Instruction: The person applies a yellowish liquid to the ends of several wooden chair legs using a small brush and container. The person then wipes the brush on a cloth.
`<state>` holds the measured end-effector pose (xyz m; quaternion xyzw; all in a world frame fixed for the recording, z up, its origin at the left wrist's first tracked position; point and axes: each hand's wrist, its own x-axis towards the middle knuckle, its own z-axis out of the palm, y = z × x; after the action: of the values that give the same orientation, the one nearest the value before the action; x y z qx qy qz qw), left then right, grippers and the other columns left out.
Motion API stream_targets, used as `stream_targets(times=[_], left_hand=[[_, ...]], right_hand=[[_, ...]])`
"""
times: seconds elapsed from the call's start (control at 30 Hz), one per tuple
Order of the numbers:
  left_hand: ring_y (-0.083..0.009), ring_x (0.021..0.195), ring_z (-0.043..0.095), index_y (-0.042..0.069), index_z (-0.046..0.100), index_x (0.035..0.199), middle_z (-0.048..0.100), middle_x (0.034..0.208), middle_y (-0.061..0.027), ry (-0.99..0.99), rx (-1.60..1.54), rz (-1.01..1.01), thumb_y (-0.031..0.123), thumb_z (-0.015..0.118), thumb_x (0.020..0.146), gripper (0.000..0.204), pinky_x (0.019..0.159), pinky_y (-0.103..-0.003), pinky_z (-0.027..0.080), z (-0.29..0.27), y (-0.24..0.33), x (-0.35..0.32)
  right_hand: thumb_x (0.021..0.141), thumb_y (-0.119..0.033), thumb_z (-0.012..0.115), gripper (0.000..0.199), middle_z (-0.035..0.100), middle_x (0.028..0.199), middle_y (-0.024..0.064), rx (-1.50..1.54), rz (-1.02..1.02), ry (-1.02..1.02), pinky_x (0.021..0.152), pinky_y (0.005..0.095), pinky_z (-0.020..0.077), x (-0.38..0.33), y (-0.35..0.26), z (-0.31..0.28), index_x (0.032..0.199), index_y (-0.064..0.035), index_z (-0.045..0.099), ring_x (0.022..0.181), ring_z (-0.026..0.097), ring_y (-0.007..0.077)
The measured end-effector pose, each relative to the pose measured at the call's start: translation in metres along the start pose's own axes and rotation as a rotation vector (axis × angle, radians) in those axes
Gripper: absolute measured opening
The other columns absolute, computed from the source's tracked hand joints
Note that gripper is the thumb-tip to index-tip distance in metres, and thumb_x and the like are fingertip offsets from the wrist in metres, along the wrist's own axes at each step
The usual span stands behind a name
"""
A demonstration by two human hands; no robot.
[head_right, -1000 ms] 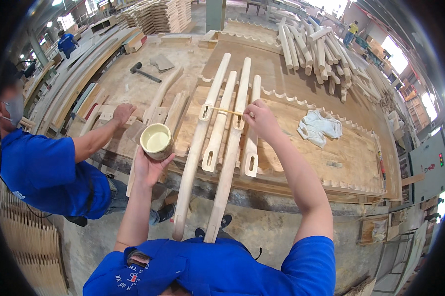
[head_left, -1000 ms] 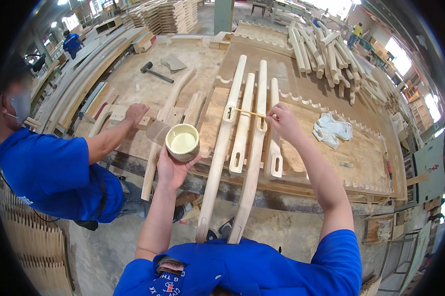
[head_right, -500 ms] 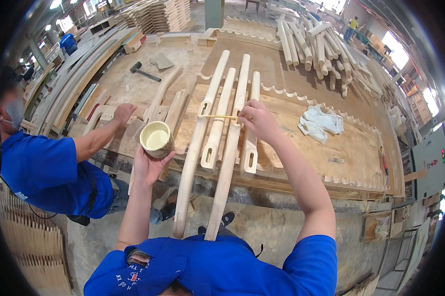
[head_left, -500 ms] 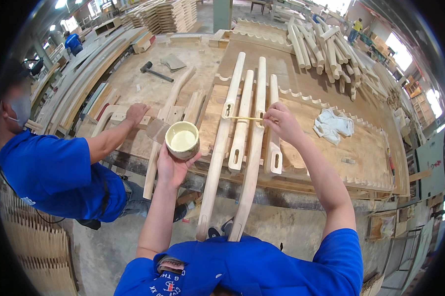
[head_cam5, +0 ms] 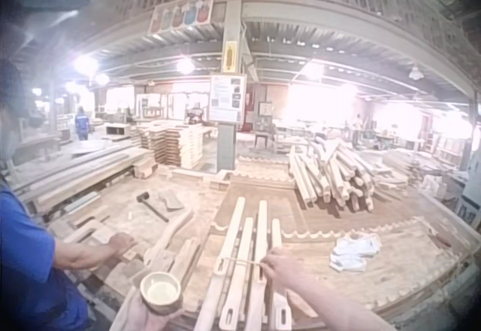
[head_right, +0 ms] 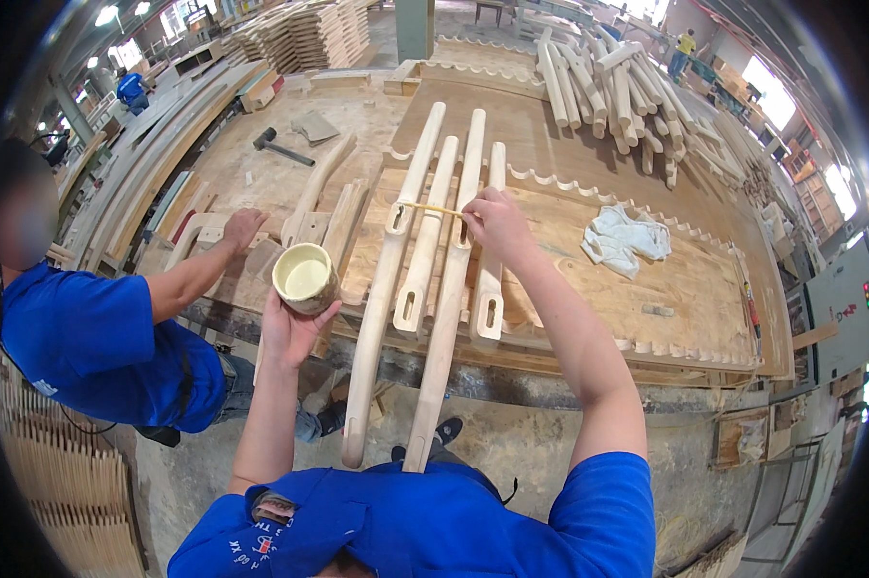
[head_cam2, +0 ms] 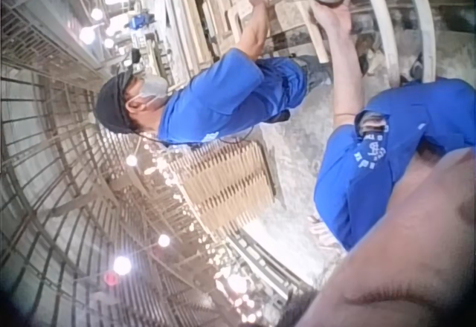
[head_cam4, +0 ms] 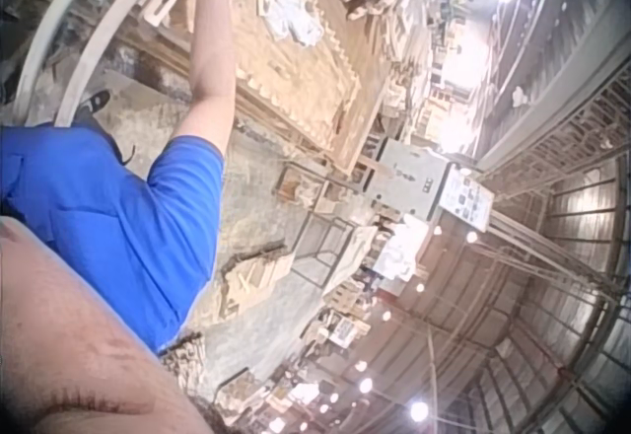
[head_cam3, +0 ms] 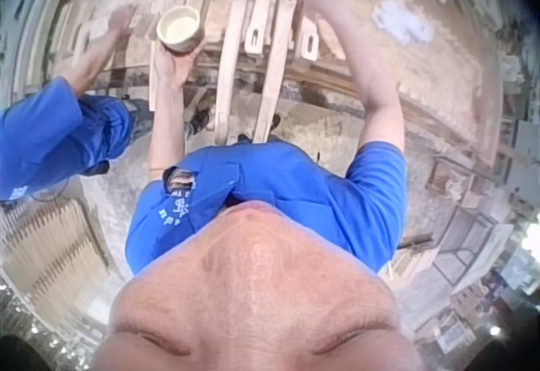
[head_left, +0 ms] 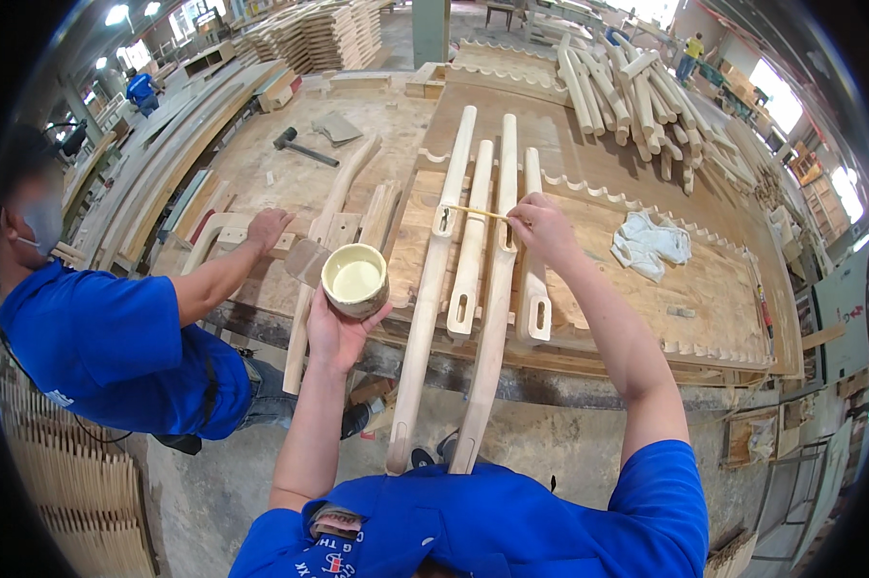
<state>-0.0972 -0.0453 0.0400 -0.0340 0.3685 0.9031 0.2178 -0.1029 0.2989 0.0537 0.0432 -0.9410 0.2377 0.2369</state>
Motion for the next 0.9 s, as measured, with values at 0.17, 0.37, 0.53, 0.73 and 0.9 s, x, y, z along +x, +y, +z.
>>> stream_targets(times=[0.17,0.37,0.53,0.73,0.9], left_hand=[[-0.0292,0.111,0.055,0.009,0.041,0.131,0.050,0.126,-0.0136,0.006,-0.007,0.010,0.039,0.025,0.099,0.047,0.085,-0.051,0.052,-0.001,0.001,-0.001],[-0.0294,0.112,0.054,0.009,0.041,0.130,0.049,0.127,-0.0139,0.001,0.003,0.004,0.039,0.025,0.099,0.047,0.085,-0.051,0.052,0.001,0.000,-0.002],[-0.0294,0.112,0.054,0.008,0.041,0.130,0.049,0.127,-0.0141,-0.013,-0.009,-0.006,0.039,0.026,0.099,0.047,0.085,-0.051,0.052,-0.005,0.001,-0.001],[-0.0297,0.112,0.054,0.008,0.041,0.130,0.049,0.127,-0.0142,-0.023,-0.001,-0.023,0.038,0.026,0.099,0.047,0.085,-0.051,0.052,0.000,0.000,0.001],[-0.0299,0.112,0.054,0.008,0.041,0.130,0.049,0.127,-0.0139,-0.031,-0.004,-0.017,0.038,0.025,0.099,0.046,0.086,-0.052,0.052,0.001,0.001,-0.001]], right_hand=[[0.078,-0.013,0.065,0.007,0.057,0.091,0.0076,-0.029,0.022,0.020,0.080,0.0382,0.0467,0.000,-0.009,-0.002,0.083,-0.0078,0.065,0.092,0.055,0.0274],[0.076,-0.013,0.065,0.009,0.057,0.092,0.0080,-0.057,0.144,0.004,0.080,0.0389,0.0470,0.003,-0.020,-0.003,0.083,-0.0081,0.064,0.094,0.055,0.0278],[0.077,-0.013,0.065,0.010,0.057,0.092,0.0080,-0.035,0.027,-0.026,0.073,0.0351,0.0477,-0.004,-0.022,-0.006,0.084,-0.0053,0.064,0.084,0.058,0.0242],[0.080,-0.010,0.063,0.009,0.056,0.094,0.0086,-0.015,0.075,-0.007,0.074,0.0342,0.0480,-0.003,-0.018,-0.005,0.085,-0.0039,0.064,0.083,0.058,0.0236],[0.079,-0.009,0.059,0.008,0.057,0.095,0.0099,0.095,0.128,-0.063,0.080,0.0378,0.0473,-0.009,-0.020,-0.006,0.085,-0.0050,0.063,0.093,0.055,0.0290]])
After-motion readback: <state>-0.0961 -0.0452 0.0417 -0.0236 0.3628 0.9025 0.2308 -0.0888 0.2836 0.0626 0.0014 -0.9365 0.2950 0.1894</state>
